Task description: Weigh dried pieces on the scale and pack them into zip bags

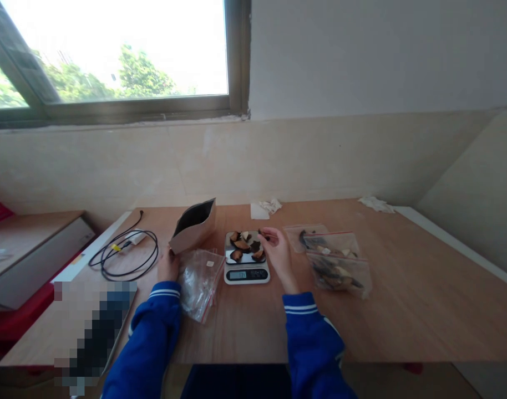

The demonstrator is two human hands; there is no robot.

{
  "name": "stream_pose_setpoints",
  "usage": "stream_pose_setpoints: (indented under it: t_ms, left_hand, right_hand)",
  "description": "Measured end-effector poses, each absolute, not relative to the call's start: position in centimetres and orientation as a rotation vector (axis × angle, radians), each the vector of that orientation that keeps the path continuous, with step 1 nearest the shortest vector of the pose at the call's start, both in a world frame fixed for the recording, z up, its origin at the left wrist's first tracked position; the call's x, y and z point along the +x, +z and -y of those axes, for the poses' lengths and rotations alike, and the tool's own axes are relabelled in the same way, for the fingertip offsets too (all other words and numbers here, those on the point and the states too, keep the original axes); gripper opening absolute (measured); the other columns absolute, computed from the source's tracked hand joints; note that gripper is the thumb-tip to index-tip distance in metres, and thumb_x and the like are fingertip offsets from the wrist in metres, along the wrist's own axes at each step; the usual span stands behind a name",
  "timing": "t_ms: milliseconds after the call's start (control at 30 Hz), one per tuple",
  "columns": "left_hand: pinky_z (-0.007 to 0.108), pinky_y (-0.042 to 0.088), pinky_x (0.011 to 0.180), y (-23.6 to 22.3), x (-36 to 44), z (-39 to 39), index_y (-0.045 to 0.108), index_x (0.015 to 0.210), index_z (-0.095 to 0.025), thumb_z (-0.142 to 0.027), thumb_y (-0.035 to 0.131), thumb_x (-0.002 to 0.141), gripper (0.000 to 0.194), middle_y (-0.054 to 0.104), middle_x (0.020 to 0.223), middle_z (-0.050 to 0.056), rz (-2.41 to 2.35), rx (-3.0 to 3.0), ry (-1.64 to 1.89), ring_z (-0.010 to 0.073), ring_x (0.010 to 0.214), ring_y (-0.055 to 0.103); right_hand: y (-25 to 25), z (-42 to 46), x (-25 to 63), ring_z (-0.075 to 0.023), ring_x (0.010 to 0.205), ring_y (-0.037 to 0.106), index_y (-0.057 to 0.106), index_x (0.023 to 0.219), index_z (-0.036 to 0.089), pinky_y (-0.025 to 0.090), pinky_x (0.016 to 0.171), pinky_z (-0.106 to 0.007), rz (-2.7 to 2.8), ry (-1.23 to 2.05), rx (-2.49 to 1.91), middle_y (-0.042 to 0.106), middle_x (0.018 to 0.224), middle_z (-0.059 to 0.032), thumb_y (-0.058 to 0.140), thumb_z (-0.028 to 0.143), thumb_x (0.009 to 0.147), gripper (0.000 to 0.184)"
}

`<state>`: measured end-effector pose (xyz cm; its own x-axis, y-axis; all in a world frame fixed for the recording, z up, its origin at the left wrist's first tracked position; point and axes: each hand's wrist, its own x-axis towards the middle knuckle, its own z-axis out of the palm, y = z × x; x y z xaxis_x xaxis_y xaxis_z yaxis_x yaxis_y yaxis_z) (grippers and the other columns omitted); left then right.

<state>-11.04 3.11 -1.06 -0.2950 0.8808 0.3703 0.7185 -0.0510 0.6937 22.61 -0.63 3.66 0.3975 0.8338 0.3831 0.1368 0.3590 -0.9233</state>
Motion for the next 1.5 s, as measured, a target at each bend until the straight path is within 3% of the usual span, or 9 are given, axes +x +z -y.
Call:
stream_pose_setpoints:
  t_ms: [167, 400, 600, 733, 867, 967, 1267, 1500]
  left_hand:
    - [0.043, 0.045, 0.091, -1.1, -11.1, -3.2, 0.054, 0.123, -0.014, -0.029, 0.049, 0.084, 0.042, 0.067, 0.104, 0.014, -2.132, 1.721, 1.137, 0.0291, 0.103, 0.058]
    - [0.048, 0.044, 0.093, -0.8, -11.0, -2.9, 0.034, 0.143, -0.012, -0.041, 0.045, 0.087, 0.064, 0.067, 0.101, 0.016, -2.125, 1.703, 1.200, 0.0308, 0.105, 0.058]
    - [0.051, 0.044, 0.093, -0.9, -11.3, -2.9, 0.039, 0.139, -0.011, -0.044, 0.047, 0.085, 0.064, 0.066, 0.101, 0.017, -2.071, 1.687, 1.272, 0.0331, 0.105, 0.058]
    - [0.049, 0.046, 0.090, -1.0, -11.4, -3.1, 0.047, 0.132, -0.013, -0.042, 0.052, 0.082, 0.058, 0.066, 0.099, 0.015, -1.966, 1.741, 1.399, 0.0309, 0.098, 0.061]
    - [0.042, 0.049, 0.079, -1.2, -11.5, -3.3, 0.060, 0.108, -0.013, -0.044, 0.052, 0.080, 0.042, 0.065, 0.086, 0.011, -1.932, 1.730, 1.448, 0.0259, 0.083, 0.062]
    - [0.038, 0.049, 0.074, -1.3, -11.6, -3.4, 0.061, 0.093, -0.015, -0.046, 0.051, 0.080, 0.035, 0.063, 0.080, 0.009, -1.935, 1.680, 1.476, 0.0235, 0.078, 0.061]
    - [0.041, 0.044, 0.086, -0.4, -11.2, -2.6, 0.053, 0.108, -0.016, -0.035, 0.056, 0.076, 0.037, 0.056, 0.107, 0.010, -1.930, 1.529, 1.863, 0.0220, 0.095, 0.055]
    - [0.038, 0.042, 0.079, 1.0, -10.4, -0.4, 0.054, 0.090, -0.019, -0.023, 0.052, 0.081, 0.010, 0.052, 0.090, 0.006, -1.807, 1.714, 2.326, 0.0206, 0.087, 0.050]
  right_hand:
    - [1.6, -3.4, 24.2, -0.0232, 0.079, 0.065, 0.067, 0.080, 0.017, 0.052, 0.077, -0.039, 1.146, 0.602, -1.212, 0.070, 0.083, -0.0104, 0.072, 0.057, 0.063, 0.045]
    - [-0.3, -5.0, 23.4, -0.0234, 0.072, 0.066, 0.067, 0.076, 0.017, 0.052, 0.069, -0.037, 1.192, 0.635, -1.218, 0.071, 0.076, -0.0100, 0.064, 0.066, 0.067, 0.050]
    - [-1.4, -4.3, 24.0, -0.0268, 0.081, 0.065, 0.068, 0.085, 0.015, 0.049, 0.074, -0.039, 1.196, 0.575, -1.281, 0.072, 0.086, -0.0136, 0.055, 0.065, 0.076, 0.052]
    - [-2.1, -3.2, 24.9, -0.0270, 0.092, 0.063, 0.066, 0.090, 0.017, 0.046, 0.084, -0.040, 1.127, 0.485, -1.327, 0.070, 0.094, -0.0143, 0.041, 0.063, 0.084, 0.053]
    - [-3.1, -2.7, 25.7, -0.0256, 0.093, 0.062, 0.064, 0.089, 0.017, 0.045, 0.087, -0.041, 1.087, 0.444, -1.351, 0.069, 0.095, -0.0130, 0.039, 0.059, 0.086, 0.048]
    - [-3.7, -2.7, 25.9, -0.0249, 0.090, 0.062, 0.063, 0.087, 0.017, 0.046, 0.084, -0.039, 1.056, 0.443, -1.355, 0.069, 0.092, -0.0124, 0.038, 0.056, 0.087, 0.047]
    - [-3.6, -1.8, 25.5, -0.0233, 0.081, 0.062, 0.063, 0.083, 0.018, 0.047, 0.078, -0.036, 1.026, 0.452, -1.357, 0.068, 0.085, -0.0100, 0.039, 0.054, 0.087, 0.043]
    - [-3.1, -1.5, 25.3, -0.0228, 0.078, 0.061, 0.062, 0.082, 0.018, 0.046, 0.076, -0.035, 1.041, 0.468, -1.363, 0.068, 0.082, -0.0096, 0.039, 0.055, 0.087, 0.044]
